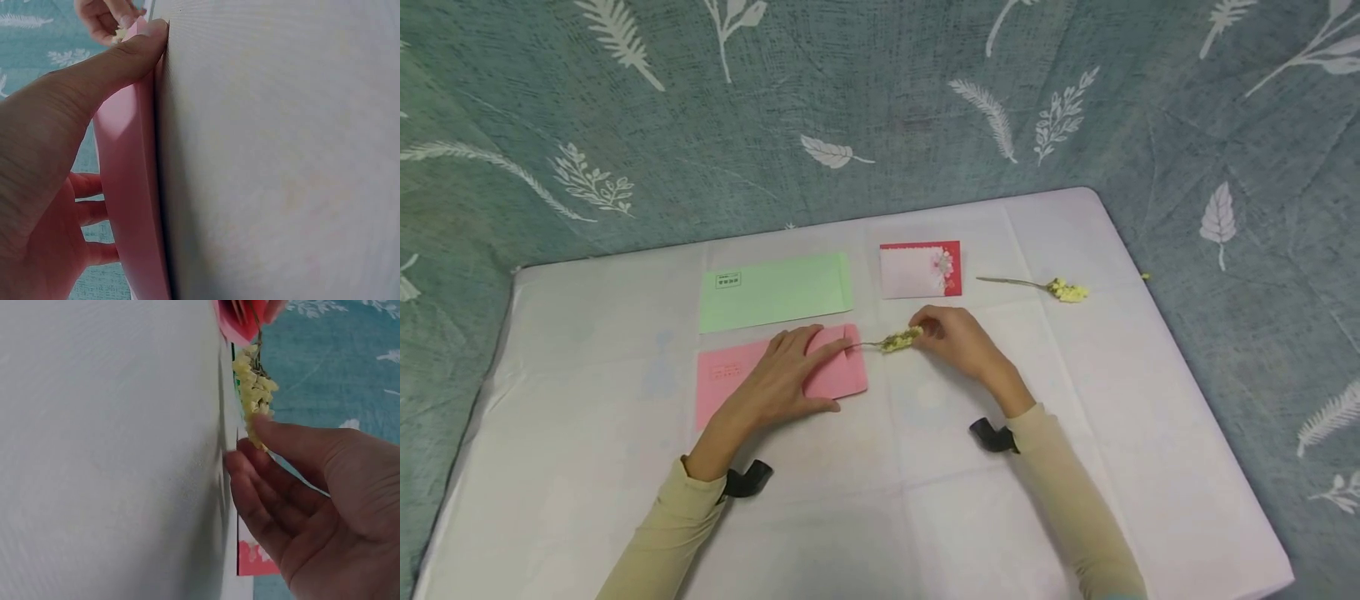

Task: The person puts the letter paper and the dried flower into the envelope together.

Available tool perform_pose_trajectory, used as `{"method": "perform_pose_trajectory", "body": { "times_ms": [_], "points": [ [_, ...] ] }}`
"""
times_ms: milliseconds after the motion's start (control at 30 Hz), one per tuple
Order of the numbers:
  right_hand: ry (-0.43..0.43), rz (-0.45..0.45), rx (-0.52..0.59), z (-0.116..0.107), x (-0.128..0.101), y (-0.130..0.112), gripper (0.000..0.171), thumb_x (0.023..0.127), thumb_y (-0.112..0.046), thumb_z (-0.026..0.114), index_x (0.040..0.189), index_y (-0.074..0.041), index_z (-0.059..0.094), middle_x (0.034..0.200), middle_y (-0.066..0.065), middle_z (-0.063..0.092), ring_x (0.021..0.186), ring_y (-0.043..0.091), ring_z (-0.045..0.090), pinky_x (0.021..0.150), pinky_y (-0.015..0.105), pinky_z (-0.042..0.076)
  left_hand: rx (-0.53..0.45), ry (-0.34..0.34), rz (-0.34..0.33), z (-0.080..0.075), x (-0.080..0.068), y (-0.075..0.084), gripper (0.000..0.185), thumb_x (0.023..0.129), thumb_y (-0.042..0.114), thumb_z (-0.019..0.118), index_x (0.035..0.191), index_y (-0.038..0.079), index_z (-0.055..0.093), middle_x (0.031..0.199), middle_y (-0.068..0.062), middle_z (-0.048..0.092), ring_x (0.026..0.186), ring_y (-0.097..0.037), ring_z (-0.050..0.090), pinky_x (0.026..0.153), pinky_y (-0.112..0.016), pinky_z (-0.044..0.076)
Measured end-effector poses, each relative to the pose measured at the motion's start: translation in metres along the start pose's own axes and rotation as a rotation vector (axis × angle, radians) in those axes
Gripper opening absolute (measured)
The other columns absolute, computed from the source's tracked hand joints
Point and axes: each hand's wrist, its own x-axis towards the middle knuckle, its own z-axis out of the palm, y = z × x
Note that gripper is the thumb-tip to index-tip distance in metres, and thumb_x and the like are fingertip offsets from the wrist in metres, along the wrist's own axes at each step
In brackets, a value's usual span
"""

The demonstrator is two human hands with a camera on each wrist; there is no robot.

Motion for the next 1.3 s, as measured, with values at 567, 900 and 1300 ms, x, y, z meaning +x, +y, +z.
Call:
{"method": "perform_pose_trajectory", "body": {
  "times_ms": [567,900,1300],
  "points": [
    [-0.038,0.247,0.438,0.018,0.006,-0.007,0.029,0.089,-0.006,0.07,0.116,0.005,0.066,0.1,0.018,0.067,0.08,0.016,0.07,0.072,0.029,0.058,-0.006,-0.024,-0.011,-0.002,0.001,0.0,0.09,0.074,0.056,0.079,0.15,0.032,0.039,0.147,-0.02,0.037,0.135,-0.037,0.035,0.113,-0.057,0.023],
    [-0.088,0.176,0.445,0.036,0.02,-0.022,0.028,0.088,-0.004,0.071,0.113,0.007,0.067,0.098,0.018,0.069,0.082,0.02,0.07,0.074,0.031,0.058,0.0,-0.024,-0.013,-0.002,0.001,0.0,0.09,0.074,0.057,0.079,0.151,0.032,0.038,0.148,-0.02,0.036,0.134,-0.037,0.036,0.113,-0.056,0.024],
    [-0.098,0.249,0.528,0.054,0.03,-0.037,0.03,0.088,-0.003,0.071,0.115,0.009,0.065,0.096,0.018,0.072,0.079,0.021,0.073,0.072,0.031,0.059,-0.004,-0.034,-0.022,-0.002,0.001,0.001,0.093,0.074,0.057,0.079,0.153,0.033,0.034,0.148,-0.02,0.035,0.135,-0.038,0.034,0.114,-0.057,0.021]
  ]
}}
